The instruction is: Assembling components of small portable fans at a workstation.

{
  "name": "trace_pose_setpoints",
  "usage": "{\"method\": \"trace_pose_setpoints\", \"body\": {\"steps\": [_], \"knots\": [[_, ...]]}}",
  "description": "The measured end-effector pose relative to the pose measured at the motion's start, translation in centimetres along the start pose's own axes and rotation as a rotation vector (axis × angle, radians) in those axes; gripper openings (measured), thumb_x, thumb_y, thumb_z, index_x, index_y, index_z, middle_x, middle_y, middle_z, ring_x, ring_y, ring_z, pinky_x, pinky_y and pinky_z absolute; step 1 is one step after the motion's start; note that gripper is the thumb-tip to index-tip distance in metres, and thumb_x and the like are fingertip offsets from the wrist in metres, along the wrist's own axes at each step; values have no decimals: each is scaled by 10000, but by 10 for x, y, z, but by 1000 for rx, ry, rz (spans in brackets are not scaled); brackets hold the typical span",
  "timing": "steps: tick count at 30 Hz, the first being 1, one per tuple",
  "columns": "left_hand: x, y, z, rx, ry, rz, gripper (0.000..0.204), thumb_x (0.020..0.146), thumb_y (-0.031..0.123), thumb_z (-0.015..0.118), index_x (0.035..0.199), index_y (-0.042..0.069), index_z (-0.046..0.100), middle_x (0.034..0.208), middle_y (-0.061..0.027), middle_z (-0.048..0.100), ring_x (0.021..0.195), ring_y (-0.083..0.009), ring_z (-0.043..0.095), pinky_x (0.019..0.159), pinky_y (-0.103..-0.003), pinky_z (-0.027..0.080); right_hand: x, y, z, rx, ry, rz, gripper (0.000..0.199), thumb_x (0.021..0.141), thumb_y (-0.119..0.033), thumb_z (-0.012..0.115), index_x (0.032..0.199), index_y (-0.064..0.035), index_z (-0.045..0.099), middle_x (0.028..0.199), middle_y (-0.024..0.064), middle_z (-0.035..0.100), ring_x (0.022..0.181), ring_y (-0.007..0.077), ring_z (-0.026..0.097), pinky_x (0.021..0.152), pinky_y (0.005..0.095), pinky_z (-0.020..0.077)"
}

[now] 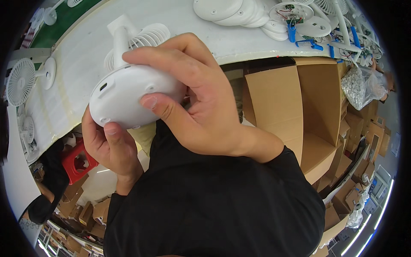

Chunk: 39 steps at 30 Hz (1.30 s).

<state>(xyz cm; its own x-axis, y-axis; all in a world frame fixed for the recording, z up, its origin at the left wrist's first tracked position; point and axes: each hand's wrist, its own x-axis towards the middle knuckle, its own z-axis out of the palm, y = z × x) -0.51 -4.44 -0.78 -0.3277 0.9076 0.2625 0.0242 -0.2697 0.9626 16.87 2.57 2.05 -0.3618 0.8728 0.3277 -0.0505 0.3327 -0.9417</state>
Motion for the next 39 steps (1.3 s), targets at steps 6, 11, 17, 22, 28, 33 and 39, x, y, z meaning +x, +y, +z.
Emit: {"method": "trace_pose_setpoints", "body": {"steps": [6,11,17,22,28,33,39], "knots": [[-5,5,-6,95,-103,12,436,872,179,709,1206,-76,592,1087,-203,688,916,-230,652,794,-292,520,12,-13,1,-154,-127,-50,361,816,-77,743,1152,19,652,1014,110,584,870,185,542,814,257,442],[1,10,-16,328,-220,132,387,822,147,736,1137,-50,630,1027,-204,713,828,-245,677,736,-294,542,13,-3,-9,-11,-176,-123,315,764,-115,815,1034,2,702,935,94,618,788,166,546,741,238,452],[11,11,-8,281,-204,390,340,791,84,737,1098,-15,631,1022,-206,716,794,-282,692,698,-285,552,20,-13,-15,-103,-188,-393,288,744,-150,842,971,-23,719,932,87,631,781,148,546,706,223,455],[3,12,3,220,-48,251,303,909,273,643,1026,-6,637,1076,-174,680,924,-225,635,835,-346,515,19,-7,-14,-181,-146,-663,314,755,-170,839,1010,-42,709,968,81,629,813,166,556,713,256,476],[32,9,38,-873,175,-164,423,1029,325,288,786,89,542,718,-61,539,736,-207,526,807,-336,420,1,12,15,-46,-33,-672,382,783,-128,792,1135,-62,662,1071,107,596,973,200,545,868,299,460],[49,0,29,-688,76,115,433,1025,300,297,733,86,534,698,-63,545,691,-199,513,730,-307,417,-22,0,20,57,-76,-240,459,788,-91,747,1226,-88,608,1194,121,542,1155,248,472,1000,333,381],[36,19,28,-292,-65,456,411,1026,297,297,763,82,529,670,-66,529,674,-175,467,699,-296,396,-23,-9,11,326,-371,201,665,847,-135,716,1445,-32,445,1426,180,424,1349,307,356,1120,395,286]]}}
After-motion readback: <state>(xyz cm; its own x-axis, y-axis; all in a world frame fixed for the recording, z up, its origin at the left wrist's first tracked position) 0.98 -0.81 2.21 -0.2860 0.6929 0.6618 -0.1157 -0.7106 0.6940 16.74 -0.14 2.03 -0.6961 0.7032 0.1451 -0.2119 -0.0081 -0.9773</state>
